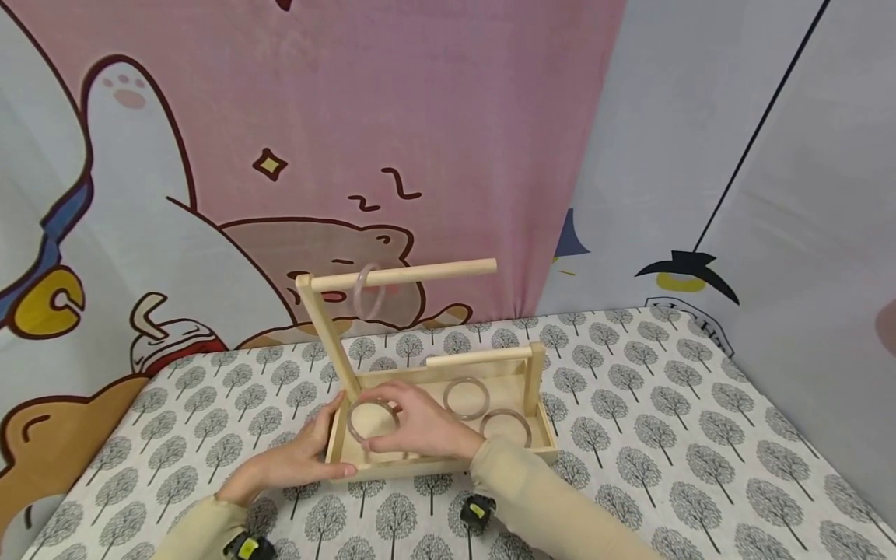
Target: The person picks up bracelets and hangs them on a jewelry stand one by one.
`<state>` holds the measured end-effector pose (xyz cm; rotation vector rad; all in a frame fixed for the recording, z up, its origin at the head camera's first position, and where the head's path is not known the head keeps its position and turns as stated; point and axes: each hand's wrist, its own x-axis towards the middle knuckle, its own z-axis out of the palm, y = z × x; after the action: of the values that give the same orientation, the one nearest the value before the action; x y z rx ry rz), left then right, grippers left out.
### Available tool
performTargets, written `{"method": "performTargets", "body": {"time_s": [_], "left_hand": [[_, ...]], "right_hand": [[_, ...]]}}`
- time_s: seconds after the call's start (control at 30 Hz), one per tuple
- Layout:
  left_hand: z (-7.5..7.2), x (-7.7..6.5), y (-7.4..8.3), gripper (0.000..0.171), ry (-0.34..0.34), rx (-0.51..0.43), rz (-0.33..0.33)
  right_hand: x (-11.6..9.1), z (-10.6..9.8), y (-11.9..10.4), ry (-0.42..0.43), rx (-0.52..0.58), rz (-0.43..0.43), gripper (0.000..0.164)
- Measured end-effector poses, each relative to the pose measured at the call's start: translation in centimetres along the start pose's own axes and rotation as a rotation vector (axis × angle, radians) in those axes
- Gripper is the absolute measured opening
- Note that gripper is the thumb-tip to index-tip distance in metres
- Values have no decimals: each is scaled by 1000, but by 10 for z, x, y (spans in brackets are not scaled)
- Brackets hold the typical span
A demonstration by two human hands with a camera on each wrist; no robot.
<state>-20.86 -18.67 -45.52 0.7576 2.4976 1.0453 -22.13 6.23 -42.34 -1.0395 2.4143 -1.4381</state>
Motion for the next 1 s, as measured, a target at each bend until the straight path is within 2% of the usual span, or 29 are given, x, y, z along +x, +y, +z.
{"method": "performTargets", "body": {"time_s": [0.47,0.77,1.0], "left_hand": [[0,0,-1,113,0,-7,9],[0,0,0,113,-12,-33,-12],[1,0,-1,111,-2,-42,21]], "right_hand": [[0,-7,-25,13,64,-11,62],[0,-14,-37,24,30,-45,63],[-3,-22,-51,65,30,-15,65]]}}
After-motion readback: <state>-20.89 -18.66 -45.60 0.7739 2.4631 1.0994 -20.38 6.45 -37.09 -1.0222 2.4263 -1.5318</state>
